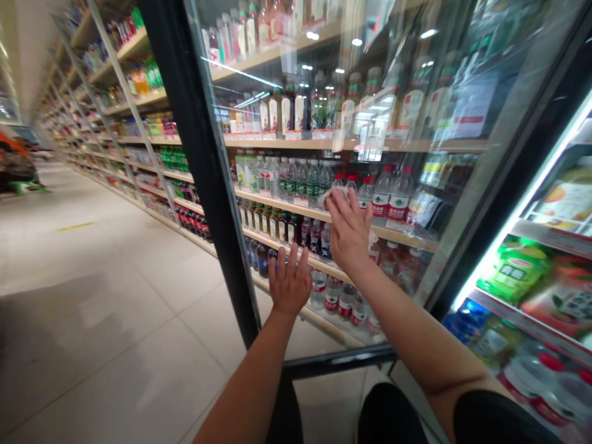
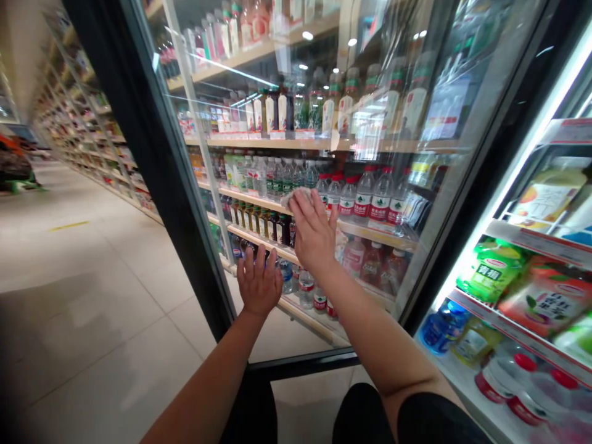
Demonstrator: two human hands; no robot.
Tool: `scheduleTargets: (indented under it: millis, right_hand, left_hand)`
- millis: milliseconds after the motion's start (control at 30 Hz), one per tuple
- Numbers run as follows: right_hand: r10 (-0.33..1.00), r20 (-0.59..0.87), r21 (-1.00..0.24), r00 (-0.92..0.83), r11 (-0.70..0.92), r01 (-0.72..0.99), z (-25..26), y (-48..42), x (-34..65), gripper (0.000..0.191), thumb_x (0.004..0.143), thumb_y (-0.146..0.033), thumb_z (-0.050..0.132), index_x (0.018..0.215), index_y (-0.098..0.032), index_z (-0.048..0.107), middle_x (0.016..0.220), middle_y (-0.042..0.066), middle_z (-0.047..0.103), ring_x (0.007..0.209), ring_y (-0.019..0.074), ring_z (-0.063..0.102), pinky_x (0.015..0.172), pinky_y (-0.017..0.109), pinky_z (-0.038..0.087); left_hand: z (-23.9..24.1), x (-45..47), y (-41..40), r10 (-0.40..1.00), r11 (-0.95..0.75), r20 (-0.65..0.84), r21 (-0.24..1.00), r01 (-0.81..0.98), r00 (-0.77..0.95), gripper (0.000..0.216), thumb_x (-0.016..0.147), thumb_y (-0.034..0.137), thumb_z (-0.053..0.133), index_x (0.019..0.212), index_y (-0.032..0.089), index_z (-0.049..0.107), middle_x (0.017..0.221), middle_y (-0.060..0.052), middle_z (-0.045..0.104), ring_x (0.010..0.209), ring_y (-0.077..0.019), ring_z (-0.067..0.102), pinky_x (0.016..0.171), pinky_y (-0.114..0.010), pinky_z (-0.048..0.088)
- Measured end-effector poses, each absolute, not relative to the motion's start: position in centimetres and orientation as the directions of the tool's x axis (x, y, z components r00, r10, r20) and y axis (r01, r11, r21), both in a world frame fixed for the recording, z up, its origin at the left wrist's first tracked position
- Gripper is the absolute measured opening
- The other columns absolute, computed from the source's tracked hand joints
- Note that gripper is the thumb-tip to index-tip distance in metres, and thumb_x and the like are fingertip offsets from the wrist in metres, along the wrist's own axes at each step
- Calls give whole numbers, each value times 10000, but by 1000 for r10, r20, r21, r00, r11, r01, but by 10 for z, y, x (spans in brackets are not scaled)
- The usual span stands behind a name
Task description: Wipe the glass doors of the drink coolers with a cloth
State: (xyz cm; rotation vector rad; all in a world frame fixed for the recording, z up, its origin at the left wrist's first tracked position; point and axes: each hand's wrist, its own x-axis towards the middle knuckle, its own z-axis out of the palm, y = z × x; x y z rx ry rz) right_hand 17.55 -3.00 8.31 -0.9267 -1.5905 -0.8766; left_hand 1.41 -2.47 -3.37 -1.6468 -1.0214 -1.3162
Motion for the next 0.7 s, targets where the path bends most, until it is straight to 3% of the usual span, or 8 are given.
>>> scheduleTargets:
  millis: [100, 300, 367, 533, 600, 700]
  right_hand:
    - [127, 986, 39, -106, 441, 897, 92, -30, 170, 573, 989, -152, 304, 1548, -276, 329, 1540, 44, 464, 1530, 198, 194, 1237, 530, 83]
    - [157, 935, 192, -318, 530, 826, 61, -45, 157, 478, 980, -182, 396, 1441, -258, 494, 1414, 30, 603, 1484, 184, 317, 1249, 481, 43]
    - [147, 953, 154, -264, 516, 843, 70, -42, 167, 475, 988, -173, 372, 1436, -268, 496, 1410, 30, 605, 1478, 185, 329, 1244, 510, 57]
    - [71, 995, -98, 74, 447, 889, 82, -27, 206, 506, 1010, -185, 305, 1496, -256, 428, 1497, 78, 511, 1513, 228, 253, 1217, 565, 146]
    - [83, 994, -102, 72, 449, 888, 62, -27, 213, 521, 1008, -177, 322, 1519, -254, 393, 1512, 93, 494, 1522, 236, 225, 1220, 556, 149]
    - [126, 989, 15, -80, 452, 892, 23, -33, 214, 554, 988, -128, 366, 1528, -249, 375, 1471, 107, 541, 1520, 216, 231, 1230, 510, 153]
  left_hand:
    - [-33, 14, -26, 105, -344, 982, -110, 932, 155, 536, 917, 241, 537, 1450, 214, 492, 1512, -110, 462, 1504, -255, 237, 1244, -465, 168]
    - [-31, 14, -28, 90, -335, 981, -131, 933, 170, 552, 912, 211, 545, 1460, 211, 476, 1511, -105, 468, 1518, -255, 192, 1236, -456, 183]
    - [-31, 14, -28, 80, -335, 982, -136, 932, 172, 564, 910, 215, 555, 1467, 200, 465, 1508, -113, 472, 1519, -256, 190, 1235, -455, 184]
    - [-32, 15, -27, 80, -328, 982, -134, 935, 169, 546, 910, 223, 553, 1451, 197, 488, 1496, -115, 490, 1517, -259, 204, 1231, -454, 196]
    - [-32, 14, -27, 86, -320, 983, -130, 939, 165, 525, 916, 236, 544, 1439, 209, 505, 1497, -106, 491, 1514, -262, 212, 1229, -457, 202]
    - [-31, 14, -26, 75, -317, 981, -145, 937, 178, 558, 912, 232, 549, 1463, 193, 472, 1507, -119, 472, 1512, -267, 214, 1231, -458, 199]
